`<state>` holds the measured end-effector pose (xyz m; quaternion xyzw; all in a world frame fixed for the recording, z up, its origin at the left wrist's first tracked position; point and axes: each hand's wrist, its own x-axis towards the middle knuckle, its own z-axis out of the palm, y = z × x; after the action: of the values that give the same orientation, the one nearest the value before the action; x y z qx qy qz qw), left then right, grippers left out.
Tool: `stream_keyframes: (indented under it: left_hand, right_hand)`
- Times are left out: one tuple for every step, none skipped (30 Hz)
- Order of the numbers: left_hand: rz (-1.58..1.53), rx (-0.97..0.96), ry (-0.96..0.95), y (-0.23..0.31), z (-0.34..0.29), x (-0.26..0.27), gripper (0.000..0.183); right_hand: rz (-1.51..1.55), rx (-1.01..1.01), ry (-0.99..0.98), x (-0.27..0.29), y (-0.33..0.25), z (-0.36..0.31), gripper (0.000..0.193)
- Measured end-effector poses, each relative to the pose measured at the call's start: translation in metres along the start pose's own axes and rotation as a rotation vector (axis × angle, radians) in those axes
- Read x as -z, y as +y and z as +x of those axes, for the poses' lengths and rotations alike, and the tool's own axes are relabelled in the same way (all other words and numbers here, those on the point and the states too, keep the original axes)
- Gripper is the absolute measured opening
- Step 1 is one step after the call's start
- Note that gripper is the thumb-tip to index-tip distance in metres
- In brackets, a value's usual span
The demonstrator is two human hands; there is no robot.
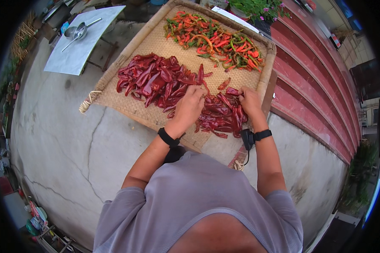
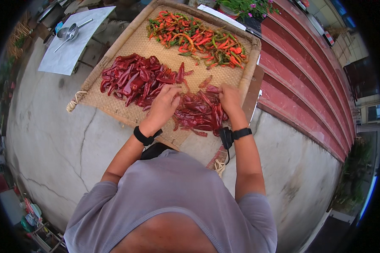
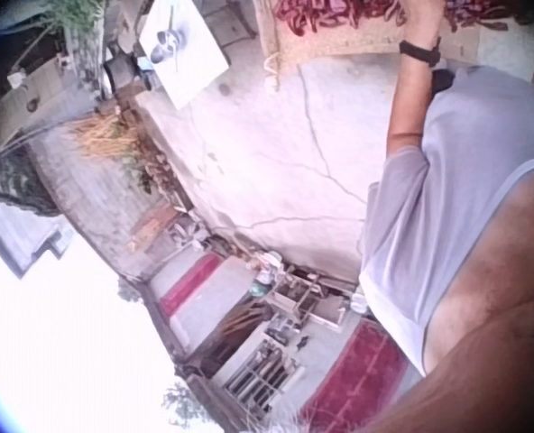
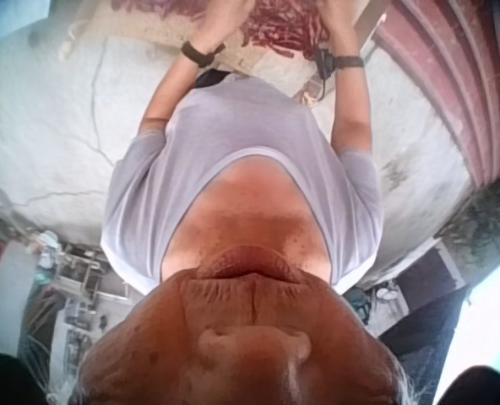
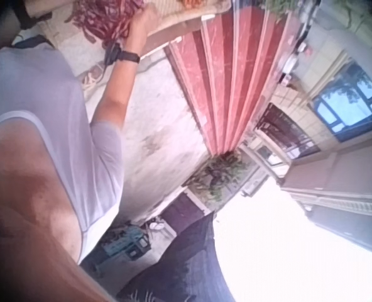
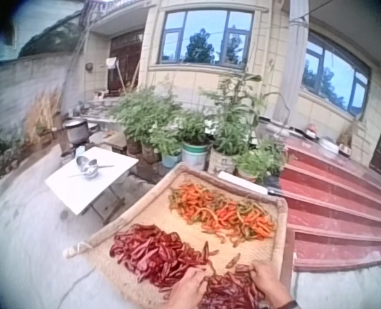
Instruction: Sorting and arranging dried red chilies on a large flat tray.
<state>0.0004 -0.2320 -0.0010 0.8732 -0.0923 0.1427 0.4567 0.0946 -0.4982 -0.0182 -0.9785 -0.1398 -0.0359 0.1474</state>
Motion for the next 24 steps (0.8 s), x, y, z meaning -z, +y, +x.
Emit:
stream_keyframes:
  left_hand:
    - [0.003,0.011,0.007,0.001,-0.002,-0.001,0.027]
    - [-0.012,0.015,0.004,0.002,-0.003,-0.003,0.028]
    - [-0.033,0.01,-0.007,0.005,-0.004,-0.004,0.03]
    - [-0.071,0.042,-0.026,0.01,-0.004,-0.004,0.036]
    - [-0.073,0.044,-0.029,0.013,-0.005,-0.006,0.036]
    - [-0.175,0.078,-0.048,0.016,-0.004,-0.008,0.038]
    - [-0.277,0.116,-0.066,0.018,-0.005,-0.01,0.041]
    - [-0.367,0.117,-0.074,0.021,-0.005,-0.009,0.038]
    - [-0.367,0.116,-0.077,0.017,-0.006,-0.011,0.038]
    - [-0.294,0.066,-0.105,0.009,-0.007,-0.013,0.035]
    - [-0.221,0.016,-0.131,0.004,-0.008,-0.015,0.032]
    - [-0.197,0.07,-0.097,0.01,-0.007,-0.011,0.026]
    - [-0.197,0.068,-0.101,0.008,-0.005,-0.01,0.026]
    - [-0.155,0.067,0.017,0.004,-0.002,-0.007,0.025]
    - [-0.112,0.066,0.135,0.0,0.0,-0.003,0.025]
    - [-0.107,0.066,0.246,-0.003,0.003,0.001,0.024]
    - [-0.106,0.064,0.244,-0.004,0.003,0.005,0.024]
    - [-0.096,0.183,0.256,-0.002,0.005,0.011,0.033]
    - [-0.086,0.301,0.268,-0.002,0.007,0.016,0.042]
    - [0.022,0.253,0.293,-0.013,0.005,0.012,0.048]
    - [0.023,0.252,0.294,-0.011,0.004,0.012,0.048]
    - [0.021,0.23,0.272,-0.008,0.003,0.012,0.047]
    - [0.019,0.209,0.248,-0.005,0.002,0.011,0.047]
    - [-0.033,0.259,0.198,-0.001,0.0,0.011,0.044]
  right_hand:
    - [0.002,0.01,-0.008,0.008,-0.01,-0.002,0.014]
    - [0.075,0.038,0.02,0.018,-0.019,-0.005,0.014]
    - [0.146,0.054,0.053,0.026,-0.027,-0.011,0.014]
    - [0.145,0.051,0.05,0.026,-0.029,-0.016,0.014]
    - [0.348,0.02,-0.044,0.025,-0.03,-0.02,0.014]
    - [0.551,-0.012,-0.135,0.025,-0.032,-0.023,0.015]
    - [0.553,-0.016,-0.137,0.028,-0.043,-0.028,0.015]
    - [0.651,0.046,-0.211,0.032,-0.055,-0.032,0.015]
    - [0.747,0.109,-0.282,0.035,-0.062,-0.036,0.015]
    - [0.77,0.102,-0.339,0.03,-0.059,-0.039,0.02]
    - [0.771,0.102,-0.339,0.03,-0.061,-0.04,0.02]
    - [0.849,0.035,-0.264,0.029,-0.063,-0.041,0.022]
    - [0.926,-0.031,-0.188,0.029,-0.064,-0.042,0.025]
    - [0.778,-0.026,-0.121,0.019,-0.05,-0.037,0.032]
    - [0.779,-0.029,-0.118,0.019,-0.044,-0.033,0.032]
    - [0.528,0.023,-0.048,0.018,-0.04,-0.029,0.034]
    - [0.275,0.073,0.021,0.017,-0.037,-0.026,0.036]
    - [0.199,0.089,-0.022,0.016,-0.038,-0.021,0.032]
    - [0.199,0.091,-0.019,0.015,-0.041,-0.018,0.032]
    - [0.11,0.105,-0.069,0.012,-0.045,-0.015,0.027]
    - [0.021,0.119,-0.121,0.009,-0.049,-0.013,0.023]
    - [0.021,0.12,-0.121,0.005,-0.05,-0.012,0.023]
    - [-0.063,0.074,-0.145,0.0,-0.05,-0.012,0.021]
    - [-0.146,0.034,-0.171,-0.004,-0.051,-0.012,0.019]
